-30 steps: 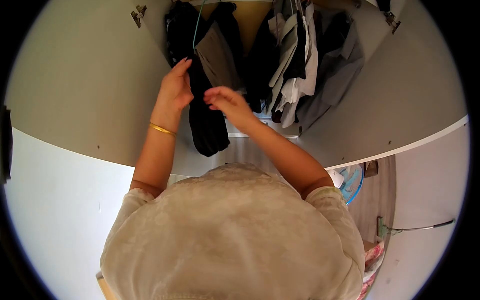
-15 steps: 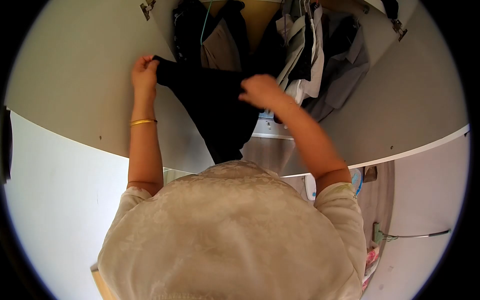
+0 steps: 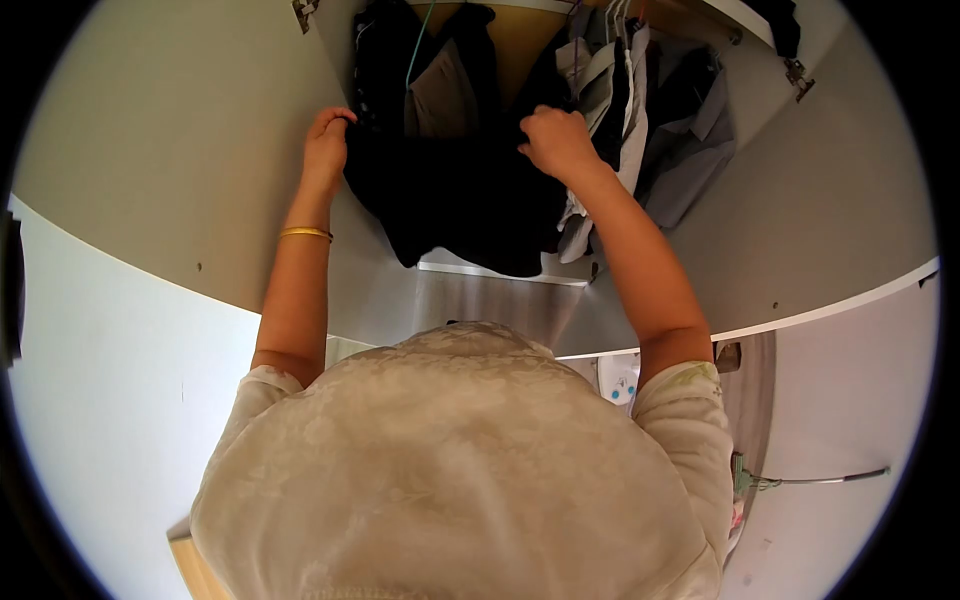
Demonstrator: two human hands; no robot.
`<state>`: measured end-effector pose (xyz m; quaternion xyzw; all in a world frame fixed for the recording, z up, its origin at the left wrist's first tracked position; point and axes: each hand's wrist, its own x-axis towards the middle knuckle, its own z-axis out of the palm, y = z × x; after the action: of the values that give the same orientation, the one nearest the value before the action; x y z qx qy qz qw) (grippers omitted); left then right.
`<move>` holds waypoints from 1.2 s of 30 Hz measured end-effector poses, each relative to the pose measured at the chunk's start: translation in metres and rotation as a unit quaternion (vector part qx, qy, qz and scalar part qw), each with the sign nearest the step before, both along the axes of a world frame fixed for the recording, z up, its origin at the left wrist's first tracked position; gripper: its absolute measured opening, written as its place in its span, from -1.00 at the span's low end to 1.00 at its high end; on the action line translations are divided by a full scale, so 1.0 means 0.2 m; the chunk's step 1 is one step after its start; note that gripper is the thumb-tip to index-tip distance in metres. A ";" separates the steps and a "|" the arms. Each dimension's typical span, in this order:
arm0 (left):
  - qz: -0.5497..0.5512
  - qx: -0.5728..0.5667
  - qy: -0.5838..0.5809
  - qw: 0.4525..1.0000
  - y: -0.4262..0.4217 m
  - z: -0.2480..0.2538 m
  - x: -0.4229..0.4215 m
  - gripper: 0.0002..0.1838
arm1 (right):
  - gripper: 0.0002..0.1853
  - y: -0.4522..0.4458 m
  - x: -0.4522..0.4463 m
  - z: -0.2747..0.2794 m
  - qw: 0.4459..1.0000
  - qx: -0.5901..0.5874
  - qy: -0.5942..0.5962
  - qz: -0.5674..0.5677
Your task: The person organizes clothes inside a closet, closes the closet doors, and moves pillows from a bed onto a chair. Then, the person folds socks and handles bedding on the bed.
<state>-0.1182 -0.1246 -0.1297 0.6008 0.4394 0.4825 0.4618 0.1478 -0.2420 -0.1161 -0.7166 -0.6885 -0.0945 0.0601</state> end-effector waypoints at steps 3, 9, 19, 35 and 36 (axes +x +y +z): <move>-0.131 -0.066 -0.077 0.986 0.03 0.01 -0.01 -0.85 | -0.81 0.02 0.09 0.06 0.960 0.263 0.085 0.042; -0.305 0.093 0.391 0.863 -0.05 -0.01 -0.02 -0.61 | -0.77 0.02 0.09 -0.19 0.894 -0.003 0.441 -0.082; -0.173 -0.096 0.294 0.935 0.17 -0.23 -0.07 -0.46 | -0.66 0.02 0.21 -0.24 0.885 -0.017 0.460 -0.071; -0.263 -0.125 -0.168 0.942 -0.28 0.23 0.32 -0.66 | -0.72 0.12 -0.33 0.32 0.699 -0.017 0.697 0.159; -0.266 -0.096 -0.145 0.948 -0.29 0.24 0.31 -0.66 | -0.70 0.11 -0.34 0.34 0.718 -0.032 0.668 0.194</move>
<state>-0.0569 -0.1829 -0.0811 0.5717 0.2363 0.3796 0.6879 0.0803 -0.2196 -0.0476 -0.4457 -0.5961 0.4444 0.4985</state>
